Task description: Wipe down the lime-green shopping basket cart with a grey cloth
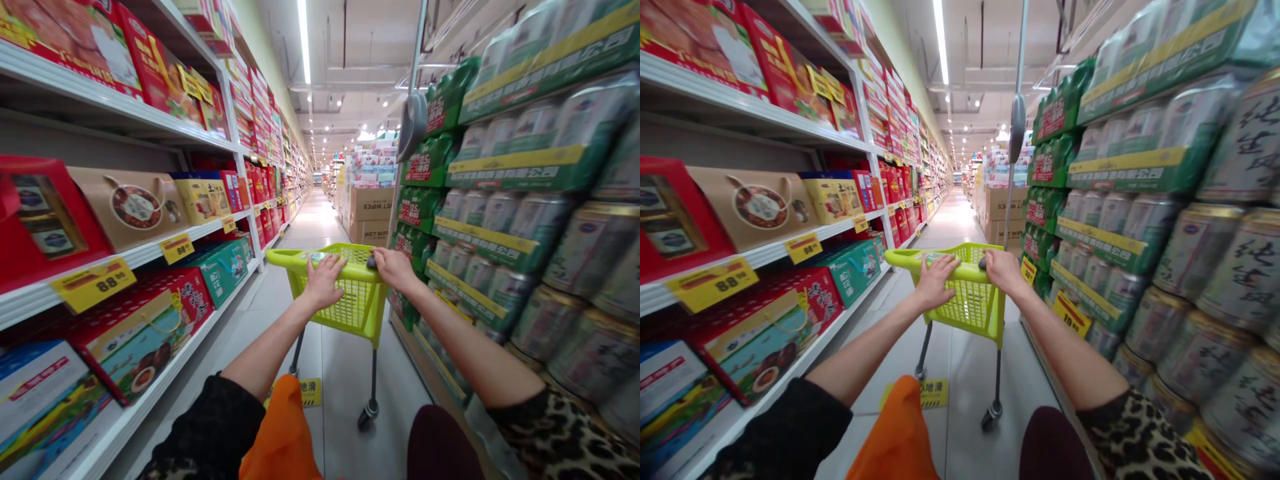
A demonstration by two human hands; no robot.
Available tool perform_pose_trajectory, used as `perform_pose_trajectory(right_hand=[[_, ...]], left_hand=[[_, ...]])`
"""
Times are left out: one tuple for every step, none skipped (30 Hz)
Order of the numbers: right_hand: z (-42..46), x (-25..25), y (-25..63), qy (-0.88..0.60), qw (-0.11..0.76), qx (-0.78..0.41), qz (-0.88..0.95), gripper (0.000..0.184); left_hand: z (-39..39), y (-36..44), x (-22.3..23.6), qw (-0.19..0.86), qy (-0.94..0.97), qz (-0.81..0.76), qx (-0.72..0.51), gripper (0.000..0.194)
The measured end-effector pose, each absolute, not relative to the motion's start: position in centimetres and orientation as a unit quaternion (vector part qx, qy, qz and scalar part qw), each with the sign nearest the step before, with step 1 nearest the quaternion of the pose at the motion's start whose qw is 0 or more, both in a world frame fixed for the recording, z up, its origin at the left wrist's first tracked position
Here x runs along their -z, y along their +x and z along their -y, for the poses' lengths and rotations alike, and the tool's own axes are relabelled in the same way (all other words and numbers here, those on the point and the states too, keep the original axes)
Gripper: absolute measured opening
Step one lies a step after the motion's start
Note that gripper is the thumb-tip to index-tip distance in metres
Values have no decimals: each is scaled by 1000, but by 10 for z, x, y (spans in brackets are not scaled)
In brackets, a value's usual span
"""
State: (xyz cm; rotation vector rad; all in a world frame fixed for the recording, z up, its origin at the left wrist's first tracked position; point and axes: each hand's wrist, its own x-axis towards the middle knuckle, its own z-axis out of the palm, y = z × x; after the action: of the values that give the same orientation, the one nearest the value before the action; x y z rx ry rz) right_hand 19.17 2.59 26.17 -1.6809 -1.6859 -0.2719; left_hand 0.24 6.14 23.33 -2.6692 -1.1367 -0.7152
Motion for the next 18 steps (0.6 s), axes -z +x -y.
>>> perform_pose_trajectory(right_hand=[[-29,-264,192,-666,370,91,641,34],[-31,-266,192,-668,385,80,631,35],[-34,-268,190,-662,400,73,629,36],[-35,-269,188,-653,408,74,633,36],[-36,-270,185,-647,402,86,642,36],[-36,-270,183,-650,376,105,652,34],[-34,-270,183,-660,335,125,660,32],[-32,-269,184,-674,287,143,665,30],[-28,-268,187,-687,242,157,667,30],[-24,-266,191,-700,207,166,664,33],[-21,-264,197,-709,184,174,658,36],[-18,-263,204,-715,172,184,652,38],[-15,-261,210,-720,169,195,645,38],[-14,-260,216,-726,171,203,635,38],[-14,-260,220,-734,176,207,623,38],[-14,-259,222,-741,181,208,612,37],[-16,-259,221,-744,190,205,606,37],[-19,-260,217,-742,203,203,606,36]], left_hand=[[-60,9,-234,76,-892,376,238,66],[-58,14,-235,75,-894,373,236,66],[-58,18,-236,75,-896,371,233,67],[-57,21,-238,75,-899,367,227,67],[-58,23,-240,77,-905,358,216,68],[-60,22,-242,80,-913,345,202,67],[-63,18,-245,85,-919,335,188,67],[-66,13,-246,92,-919,338,181,66],[-71,6,-248,101,-912,355,181,66],[-75,-2,-248,111,-898,383,187,67],[-80,-10,-248,118,-880,415,197,67],[-83,-17,-247,122,-865,442,205,68],[-86,-23,-246,122,-856,457,210,68],[-87,-25,-244,119,-855,458,212,67],[-87,-26,-243,114,-858,452,215,67],[-86,-25,-241,108,-862,445,219,66],[-85,-22,-240,105,-864,439,225,66],[-83,-19,-240,103,-865,434,230,65]])
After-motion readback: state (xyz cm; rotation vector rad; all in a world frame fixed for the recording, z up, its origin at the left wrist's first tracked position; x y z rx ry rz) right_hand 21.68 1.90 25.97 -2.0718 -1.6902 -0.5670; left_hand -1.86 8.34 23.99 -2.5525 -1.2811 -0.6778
